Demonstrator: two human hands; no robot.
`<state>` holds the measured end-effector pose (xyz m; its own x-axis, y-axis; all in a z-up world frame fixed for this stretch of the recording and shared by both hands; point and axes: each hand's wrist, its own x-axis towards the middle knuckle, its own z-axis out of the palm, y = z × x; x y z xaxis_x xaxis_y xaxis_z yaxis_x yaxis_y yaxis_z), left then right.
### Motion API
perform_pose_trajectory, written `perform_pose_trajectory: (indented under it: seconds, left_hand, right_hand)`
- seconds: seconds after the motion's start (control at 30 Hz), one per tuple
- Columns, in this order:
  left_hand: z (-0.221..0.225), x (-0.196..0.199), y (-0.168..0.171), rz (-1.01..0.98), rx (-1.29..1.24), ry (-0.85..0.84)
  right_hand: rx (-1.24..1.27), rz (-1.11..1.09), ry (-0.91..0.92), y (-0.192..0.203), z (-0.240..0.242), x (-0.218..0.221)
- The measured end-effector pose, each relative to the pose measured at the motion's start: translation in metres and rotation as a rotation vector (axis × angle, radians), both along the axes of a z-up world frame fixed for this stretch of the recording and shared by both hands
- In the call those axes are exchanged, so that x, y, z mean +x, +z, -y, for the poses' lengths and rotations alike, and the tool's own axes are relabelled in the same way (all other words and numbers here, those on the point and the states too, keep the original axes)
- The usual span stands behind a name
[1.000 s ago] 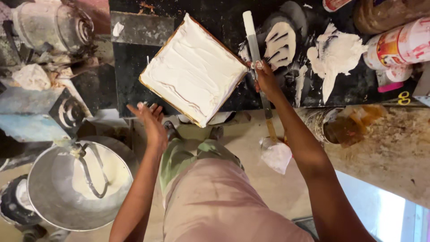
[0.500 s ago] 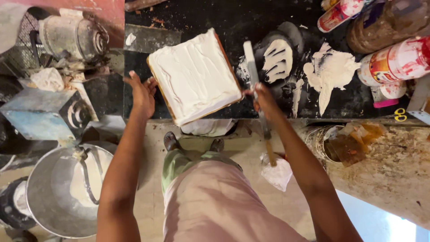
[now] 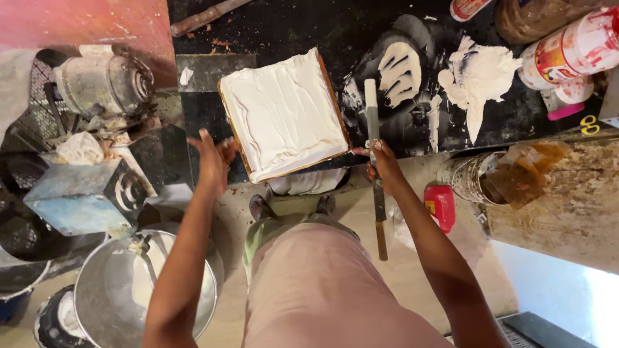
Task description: The person frosts a square cake by applying white frosting with a spatula and smoothing it across the top and sides.
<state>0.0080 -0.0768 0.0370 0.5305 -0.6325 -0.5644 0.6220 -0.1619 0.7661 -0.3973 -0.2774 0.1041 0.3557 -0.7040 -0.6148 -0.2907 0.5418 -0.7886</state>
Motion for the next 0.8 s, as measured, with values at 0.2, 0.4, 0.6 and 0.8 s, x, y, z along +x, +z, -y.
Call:
perform_pose_trajectory:
  seconds: [0.2,0.4,0.6,0.8]
  left_hand:
    - [-0.056,-0.07,0.045,-0.02,-0.004,0.01]
    - [-0.093,-0.105,0.034,-0.055,0.156,0.052]
    - [-0.095,-0.138,-0.003,-0.179,0.016,0.275]
    - [-0.087,-0.171,-0.008,-0.134,-0.033,0.512]
  right_hand:
    - [-0.498,-0.304,-0.047,-0.043,0.005,-0.067]
    - [-1.001,-0.566,0.135,-0.05,0.043,-0.111]
    - [-1.035,-0.336,0.397,0.039,0.02,-0.063]
    - [-1.308,-0.145,0.943,0.161,-0.003,0.015]
